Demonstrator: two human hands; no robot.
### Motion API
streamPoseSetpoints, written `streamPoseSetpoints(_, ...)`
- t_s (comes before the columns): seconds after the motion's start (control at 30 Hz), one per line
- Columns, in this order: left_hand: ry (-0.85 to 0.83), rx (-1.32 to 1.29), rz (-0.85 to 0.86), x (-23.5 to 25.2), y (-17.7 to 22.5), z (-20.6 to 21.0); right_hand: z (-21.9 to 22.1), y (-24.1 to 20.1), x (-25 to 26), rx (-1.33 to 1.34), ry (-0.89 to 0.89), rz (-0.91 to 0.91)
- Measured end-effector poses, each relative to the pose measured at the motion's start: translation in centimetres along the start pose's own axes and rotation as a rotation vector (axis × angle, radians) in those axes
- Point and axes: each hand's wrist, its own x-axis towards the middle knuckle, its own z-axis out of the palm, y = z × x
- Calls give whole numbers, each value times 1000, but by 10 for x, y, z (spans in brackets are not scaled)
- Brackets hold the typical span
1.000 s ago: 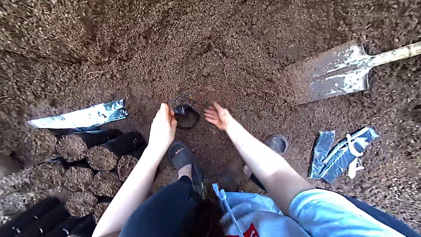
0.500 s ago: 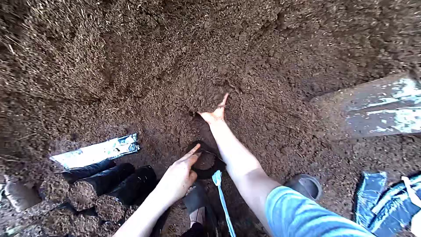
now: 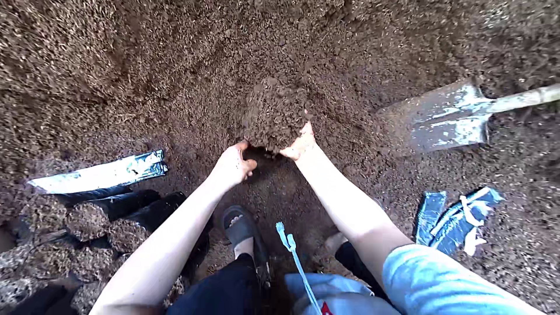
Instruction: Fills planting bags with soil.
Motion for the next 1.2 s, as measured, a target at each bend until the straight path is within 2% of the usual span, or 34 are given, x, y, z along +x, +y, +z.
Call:
streamPoseSetpoints(0.13,94,16,5,-9,-4,17,2,19,-41,-55,116,-3)
streamPoseSetpoints(0.23,148,33,-7,-16,-6,21,-15,32,-48,-223,66,-89)
streamPoseSetpoints(0.37,179,45,52,-20,-17,28,-12,40,-61,-758,-76,-353)
streamPoseSetpoints(0.47,173,67,90,-24,-23,25,1,32,-70,-1060,-30,-337)
streamPoseSetpoints(0.53,176,117,119,-26,-31,21,0,21,-70,-1461,51,-422)
streamPoseSetpoints(0.57,166,159,134,-27,-34,18,-6,18,-69,-1688,125,-427)
streamPoseSetpoints(0.63,127,253,152,-25,-38,16,-17,19,-62,-1945,222,-180)
streamPoseSetpoints(0.7,99,268,131,-21,-42,18,-28,31,-50,-2048,170,57)
streamPoseSetpoints(0.73,110,216,116,-20,-42,19,-28,37,-46,-2109,130,71)
streamPoseSetpoints(0.87,220,-43,93,-52,-36,5,13,39,-69,-2274,82,-101)
streamPoseSetpoints(1.03,357,-224,266,-122,-14,-5,67,21,-125,-2263,53,-316)
streamPoseSetpoints(1.13,373,-254,244,-109,-20,10,47,31,-112,-2174,110,-383)
streamPoseSetpoints(1.2,351,-175,147,-73,-40,21,14,43,-78,-2174,118,-257)
